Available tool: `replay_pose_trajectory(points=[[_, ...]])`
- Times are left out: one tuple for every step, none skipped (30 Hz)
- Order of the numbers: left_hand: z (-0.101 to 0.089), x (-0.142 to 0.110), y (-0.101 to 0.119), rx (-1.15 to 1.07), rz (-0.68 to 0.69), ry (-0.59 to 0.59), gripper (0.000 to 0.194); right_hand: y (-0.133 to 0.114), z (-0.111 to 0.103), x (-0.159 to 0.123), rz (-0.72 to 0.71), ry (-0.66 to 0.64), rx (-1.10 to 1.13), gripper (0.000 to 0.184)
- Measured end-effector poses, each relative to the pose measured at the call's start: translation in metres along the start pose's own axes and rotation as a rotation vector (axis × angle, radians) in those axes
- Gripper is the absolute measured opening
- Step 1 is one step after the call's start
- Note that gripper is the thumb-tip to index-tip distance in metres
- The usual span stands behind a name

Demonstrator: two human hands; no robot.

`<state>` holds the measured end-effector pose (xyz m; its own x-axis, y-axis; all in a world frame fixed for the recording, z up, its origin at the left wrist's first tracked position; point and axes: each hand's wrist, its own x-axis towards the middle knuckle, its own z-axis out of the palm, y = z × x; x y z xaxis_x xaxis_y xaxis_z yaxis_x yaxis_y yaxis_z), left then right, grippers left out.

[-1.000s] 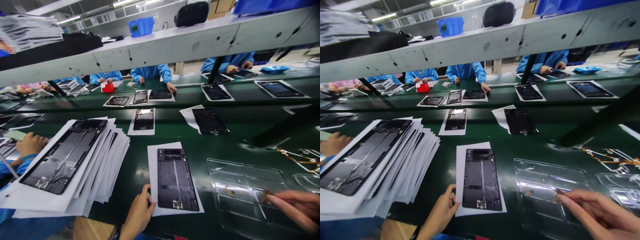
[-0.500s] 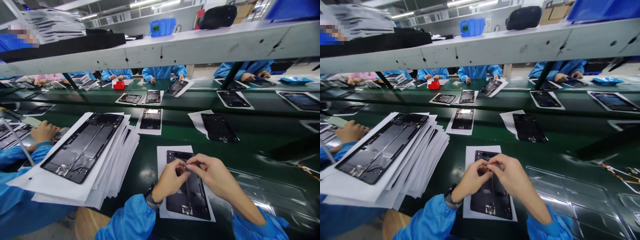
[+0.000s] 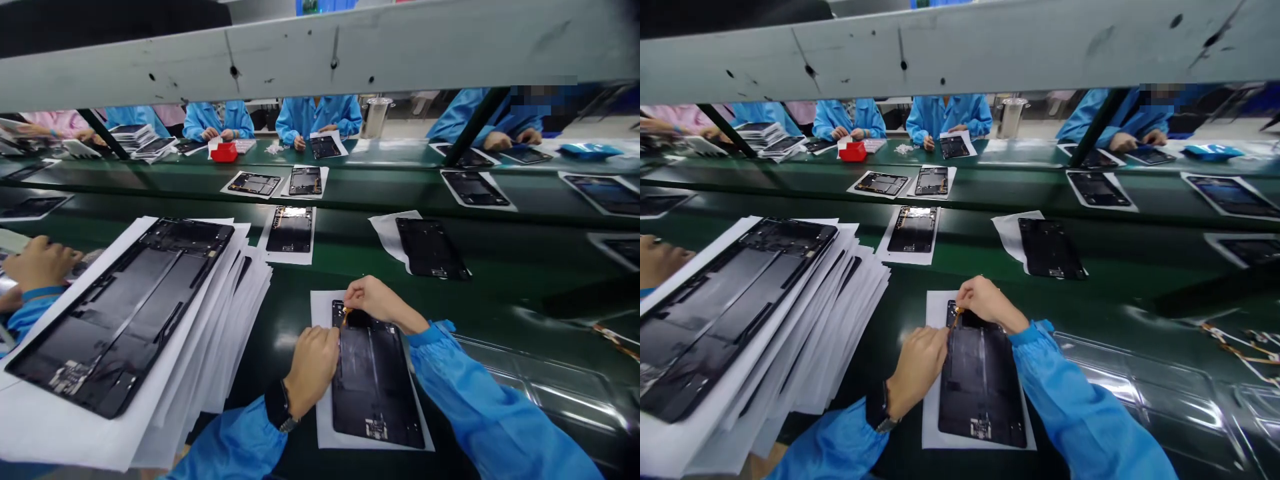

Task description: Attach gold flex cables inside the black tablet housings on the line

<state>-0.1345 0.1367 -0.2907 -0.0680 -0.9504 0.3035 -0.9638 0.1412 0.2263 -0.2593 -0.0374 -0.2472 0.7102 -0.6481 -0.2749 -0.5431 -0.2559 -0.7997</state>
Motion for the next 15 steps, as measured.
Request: replay_pose_trajectory(points=[[0.001, -0.002, -0.002, 0.017, 0.038, 0.008, 0.016, 0.003, 0.003, 0.003, -0.001, -0.01, -0.013, 0.008], [0.003, -0.004, -0.003, 0.028, 0.071, 0.017, 0.019, 0.005, 0.006, 0.005, -0.004, -0.014, -0.032, 0.009], [0.004, -0.006, -0.005, 0.036, 0.099, 0.029, 0.022, 0.007, 0.008, 0.007, -0.008, -0.013, -0.058, 0.009], [0.006, -0.007, -0.006, 0.038, 0.121, 0.046, 0.023, 0.009, 0.011, 0.01, -0.013, -0.011, -0.089, 0.01], [0.008, -0.007, -0.007, 0.036, 0.136, 0.063, 0.024, 0.011, 0.013, 0.012, -0.017, -0.008, -0.121, 0.01], [0.01, -0.007, -0.007, 0.031, 0.144, 0.076, 0.023, 0.013, 0.015, 0.014, -0.017, -0.004, -0.154, 0.01], [0.011, -0.006, -0.008, 0.025, 0.145, 0.088, 0.021, 0.014, 0.017, 0.016, -0.013, -0.001, -0.185, 0.01], [0.013, -0.004, -0.008, 0.018, 0.145, 0.099, 0.02, 0.015, 0.019, 0.018, -0.003, 0.003, -0.213, 0.01], [0.014, -0.002, -0.007, 0.012, 0.143, 0.106, 0.018, 0.015, 0.02, 0.02, 0.009, 0.007, -0.239, 0.01], [0.014, 0.0, -0.007, 0.003, 0.143, 0.111, 0.018, 0.015, 0.02, 0.022, 0.021, 0.01, -0.259, 0.009], [0.014, 0.002, -0.006, -0.008, 0.145, 0.115, 0.017, 0.014, 0.02, 0.024, 0.034, 0.009, -0.275, 0.009], [0.014, 0.003, -0.005, -0.019, 0.148, 0.121, 0.017, 0.013, 0.019, 0.026, 0.049, 0.004, -0.287, 0.007], [0.014, 0.004, -0.005, -0.03, 0.151, 0.129, 0.017, 0.013, 0.017, 0.029, 0.066, -0.006, -0.297, 0.005], [0.014, 0.004, -0.005, -0.043, 0.157, 0.136, 0.017, 0.012, 0.015, 0.032, 0.086, -0.02, -0.306, 0.004], [0.014, 0.004, -0.005, -0.056, 0.164, 0.142, 0.018, 0.012, 0.013, 0.035, 0.108, -0.039, -0.318, 0.006]])
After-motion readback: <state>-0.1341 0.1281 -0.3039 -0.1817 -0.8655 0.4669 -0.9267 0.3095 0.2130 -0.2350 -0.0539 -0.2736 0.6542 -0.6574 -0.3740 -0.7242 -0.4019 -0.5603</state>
